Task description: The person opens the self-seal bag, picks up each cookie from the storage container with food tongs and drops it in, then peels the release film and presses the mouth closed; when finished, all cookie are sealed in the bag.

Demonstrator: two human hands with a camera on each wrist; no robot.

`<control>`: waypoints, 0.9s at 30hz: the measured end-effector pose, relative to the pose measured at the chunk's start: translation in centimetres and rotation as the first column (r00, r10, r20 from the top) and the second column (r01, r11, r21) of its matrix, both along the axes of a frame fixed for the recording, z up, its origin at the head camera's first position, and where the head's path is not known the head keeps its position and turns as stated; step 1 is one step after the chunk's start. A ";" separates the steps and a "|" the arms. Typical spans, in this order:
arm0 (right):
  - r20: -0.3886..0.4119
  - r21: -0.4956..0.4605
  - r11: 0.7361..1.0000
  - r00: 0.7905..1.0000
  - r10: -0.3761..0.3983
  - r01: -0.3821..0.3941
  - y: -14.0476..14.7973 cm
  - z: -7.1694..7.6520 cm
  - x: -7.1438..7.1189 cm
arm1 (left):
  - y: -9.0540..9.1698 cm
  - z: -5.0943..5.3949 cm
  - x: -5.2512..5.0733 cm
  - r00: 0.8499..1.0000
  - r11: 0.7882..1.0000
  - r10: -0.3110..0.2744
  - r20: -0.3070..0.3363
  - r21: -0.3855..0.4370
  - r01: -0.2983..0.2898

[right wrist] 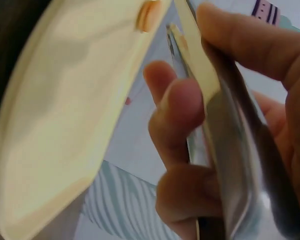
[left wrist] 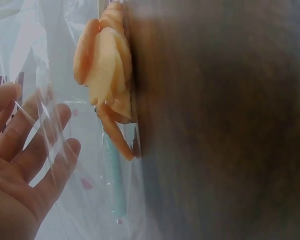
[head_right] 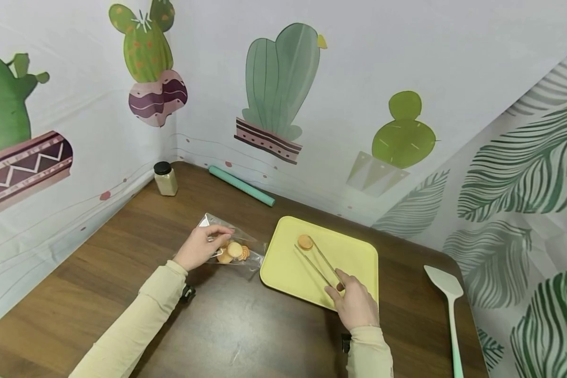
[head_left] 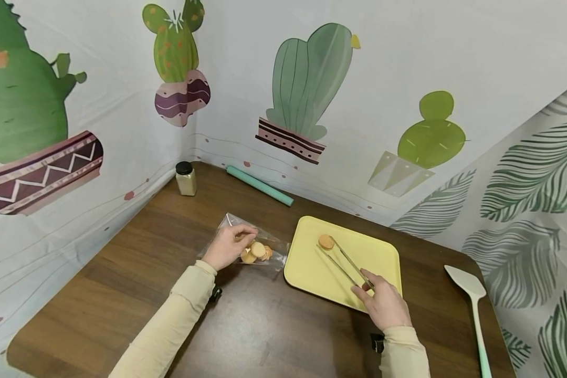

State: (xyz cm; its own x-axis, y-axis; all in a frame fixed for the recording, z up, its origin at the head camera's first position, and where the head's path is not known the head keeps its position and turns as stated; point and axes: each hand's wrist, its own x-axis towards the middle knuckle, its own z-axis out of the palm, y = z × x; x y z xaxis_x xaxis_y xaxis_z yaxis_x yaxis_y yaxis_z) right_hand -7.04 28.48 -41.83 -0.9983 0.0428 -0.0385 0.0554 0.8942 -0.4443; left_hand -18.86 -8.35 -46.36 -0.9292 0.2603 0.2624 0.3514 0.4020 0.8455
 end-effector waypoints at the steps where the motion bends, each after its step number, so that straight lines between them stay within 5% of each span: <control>1: -0.001 0.005 1.000 1.000 -0.004 0.004 0.0 -0.2 -0.2 | 0.0 0.0 0.0 1.000 1.000 0.001 0.002 -0.002 -0.001; 10: 0.028 -0.020 0.999 0.999 -0.029 0.030 0.1 -1.2 -1.2 | 0.0 0.1 0.0 1.000 1.000 0.001 -0.010 0.000 -0.001; 27: 0.003 -0.010 1.000 1.000 -0.018 0.018 0.3 -1.1 -1.0 | -0.1 -0.1 0.0 1.000 1.000 0.003 0.026 0.012 -0.003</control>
State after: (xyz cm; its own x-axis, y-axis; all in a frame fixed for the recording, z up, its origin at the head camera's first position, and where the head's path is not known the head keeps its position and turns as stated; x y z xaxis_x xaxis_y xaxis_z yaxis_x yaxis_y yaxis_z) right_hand -8.01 28.82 -42.97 -0.9973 0.0599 -0.0414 0.0722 0.8883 -0.4535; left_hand -18.87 -8.47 -46.47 -0.9365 0.2546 0.2413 0.3281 0.3929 0.8591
